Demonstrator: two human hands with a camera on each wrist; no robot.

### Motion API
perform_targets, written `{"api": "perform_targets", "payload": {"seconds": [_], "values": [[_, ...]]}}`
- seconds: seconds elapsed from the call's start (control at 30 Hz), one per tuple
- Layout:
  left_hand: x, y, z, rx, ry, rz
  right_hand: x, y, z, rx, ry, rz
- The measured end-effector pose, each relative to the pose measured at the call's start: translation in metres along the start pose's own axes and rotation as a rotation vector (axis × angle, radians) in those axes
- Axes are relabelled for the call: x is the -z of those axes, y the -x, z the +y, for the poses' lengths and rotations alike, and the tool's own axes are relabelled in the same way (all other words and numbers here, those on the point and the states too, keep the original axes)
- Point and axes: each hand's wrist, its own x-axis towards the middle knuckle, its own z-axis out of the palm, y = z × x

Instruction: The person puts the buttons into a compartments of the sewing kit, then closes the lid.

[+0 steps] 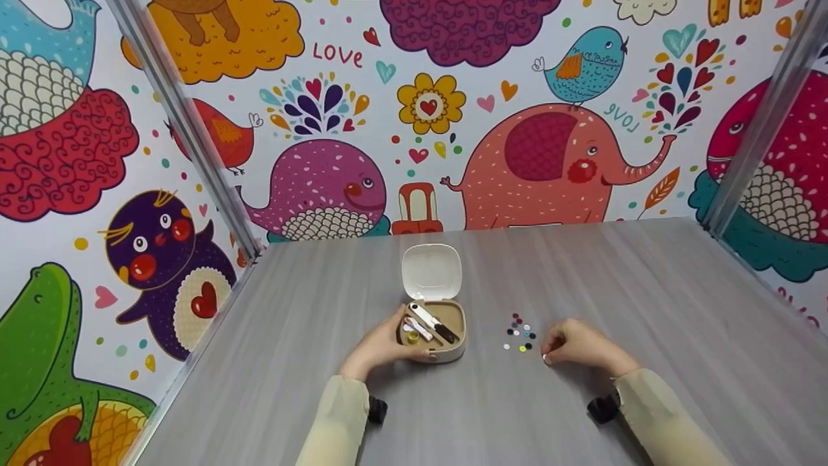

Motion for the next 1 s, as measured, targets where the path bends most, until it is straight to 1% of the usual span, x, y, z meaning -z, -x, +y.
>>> {"api": "perform_targets", "payload": {"seconds": [0.17, 0.33, 0.43, 0.67, 0.8, 1.0], "values": [[0.0000, -0.0007, -0.0004, 0.010, -0.007, -0.007, -0.0005, 0.0011, 0.0045, -0.034, -0.042, -0.011], [0.0010, -0.0008, -0.0001, 0.026, -0.017, -0.012, 0.0002, 0.0006, 0.0081, -0.039, -0.078, -0.025], [0.0013, -0.0003, 0.0003, 0.027, -0.022, -0.012, 0.0006, 0.0002, 0.0087, -0.044, -0.080, -0.025], [0.0012, -0.0004, 0.0001, 0.007, -0.076, 0.003, 0.0025, -0.0001, 0.0075, -0.065, -0.072, -0.014], [0.0006, 0.0004, 0.0000, 0.012, -0.072, -0.001, 0.0024, 0.0003, 0.0081, -0.073, -0.075, -0.011], [0.0018, 0.0015, 0.0019, 0.031, -0.062, -0.005, 0.0029, -0.0014, 0.0076, -0.071, -0.113, -0.005]]}}
